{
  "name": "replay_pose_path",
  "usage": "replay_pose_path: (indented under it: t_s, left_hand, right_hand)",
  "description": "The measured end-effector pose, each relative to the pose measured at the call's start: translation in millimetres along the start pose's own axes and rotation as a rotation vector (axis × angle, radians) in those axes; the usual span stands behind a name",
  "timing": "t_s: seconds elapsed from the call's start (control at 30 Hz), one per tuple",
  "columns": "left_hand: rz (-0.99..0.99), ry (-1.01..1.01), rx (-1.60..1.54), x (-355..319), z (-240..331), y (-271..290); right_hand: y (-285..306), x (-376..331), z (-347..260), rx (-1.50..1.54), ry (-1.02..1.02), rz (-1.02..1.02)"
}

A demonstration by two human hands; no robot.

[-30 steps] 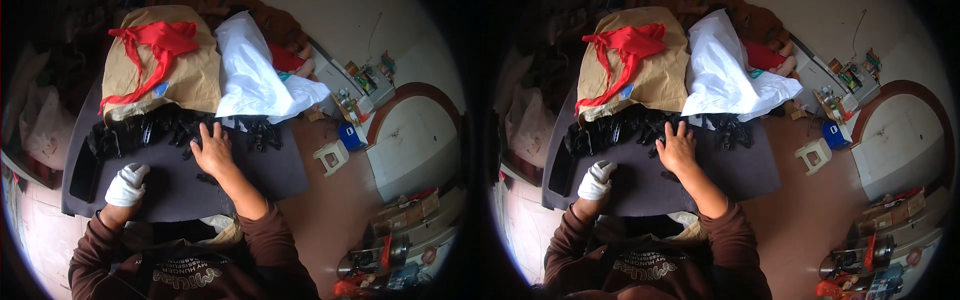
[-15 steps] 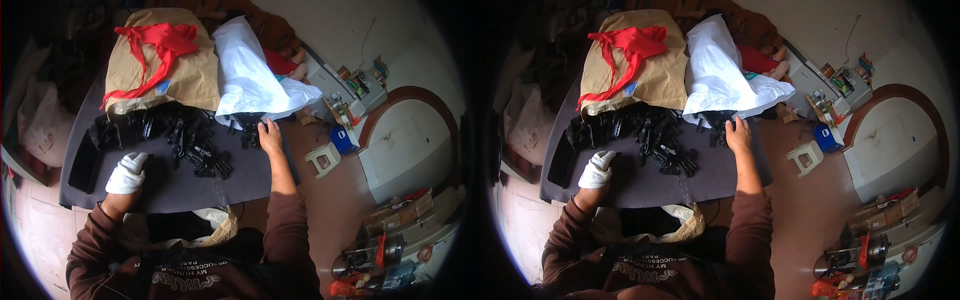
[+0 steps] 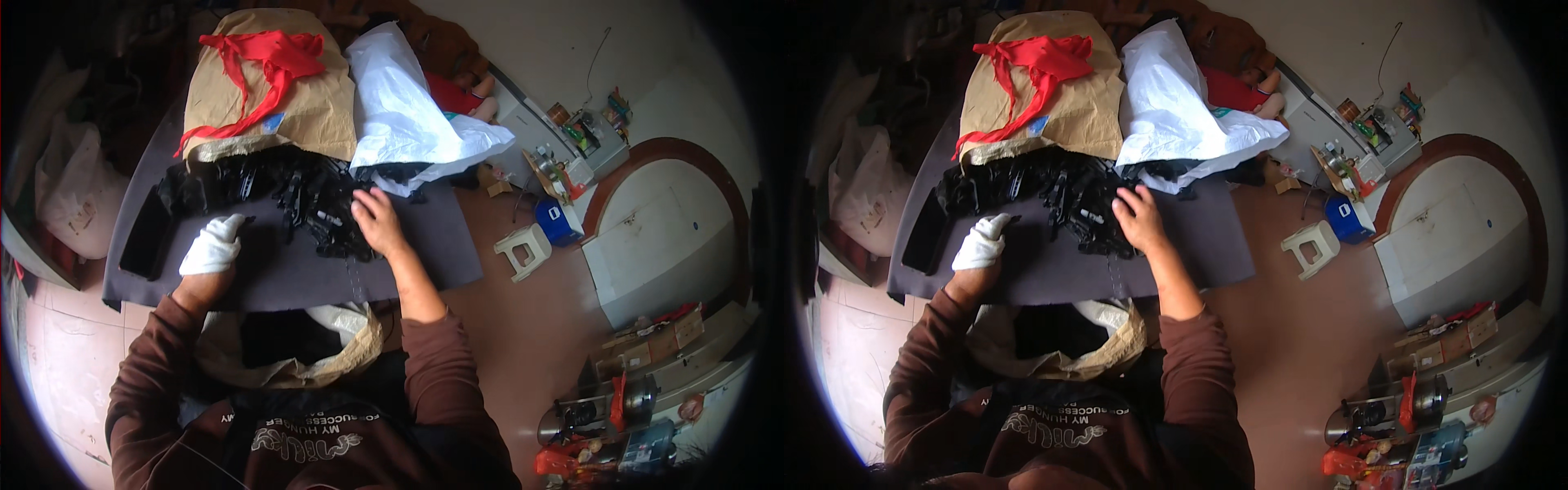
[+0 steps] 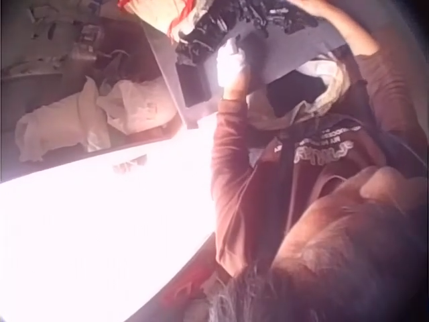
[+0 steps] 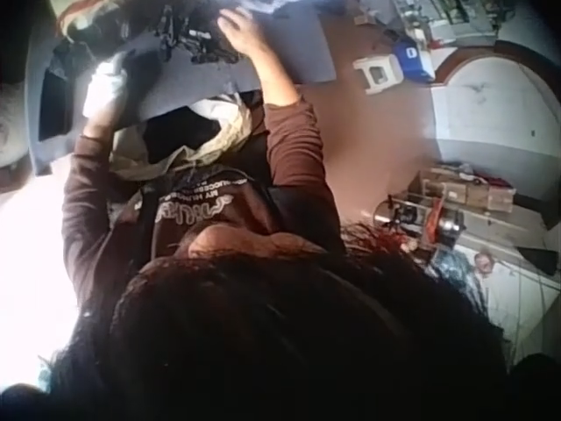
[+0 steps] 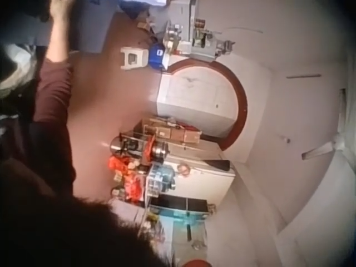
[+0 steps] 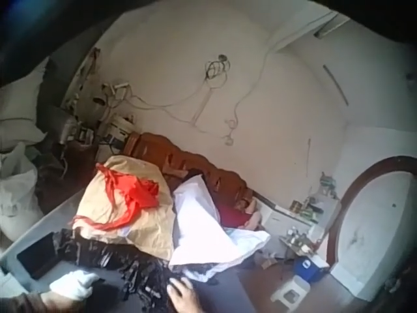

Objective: Sorting small black plastic parts from a pile on a low table.

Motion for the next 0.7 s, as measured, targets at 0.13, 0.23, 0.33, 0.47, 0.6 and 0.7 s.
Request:
replay_pose_path:
  t_s: [0.13, 0.23, 0.33, 0.47, 0.6, 0.7]
  left_hand:
    - [-0.042, 0.014, 0.079, 2.0, -4.2, -4.5]
    - [-0.071, 0.086, 0.051, 1.8, -10.4, -9.2]
    - [-0.131, 0.171, 0.019, 5.0, -4.4, -6.1]
    - [-0.094, 0.063, 0.106, 1.3, -4.8, -7.3]
    - [-0.138, 0.059, 0.154, 1.4, 3.4, -3.1]
    - [-0.151, 0.138, 0.172, -0.9, 1.7, -9.2]
  right_hand:
    - [41.9, -0.3, -19.8, 0.116, 0.169, 0.345]
    - [54.9, -29.5, -39.8, 0.063, 0.1, 0.239]
    - [43.7, -75.4, -60.5, -0.076, 0.044, 0.035]
    - [18.9, -104.5, -56.2, -0.332, -0.016, 0.106]
    - [16.7, -98.3, -52.7, -0.295, -0.049, 0.13]
    - [16.9, -96.4, -44.9, -0.193, 0.073, 0.194]
Point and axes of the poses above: each hand's wrist, its own x-axis towards the middle knuckle, its own y-axis out of the back of the hand, z = x × y, the point moved 4 cm from there along x, towards the middle knuckle, and after that the axes turned 10 degrees about -y, right-handed, at the moved point
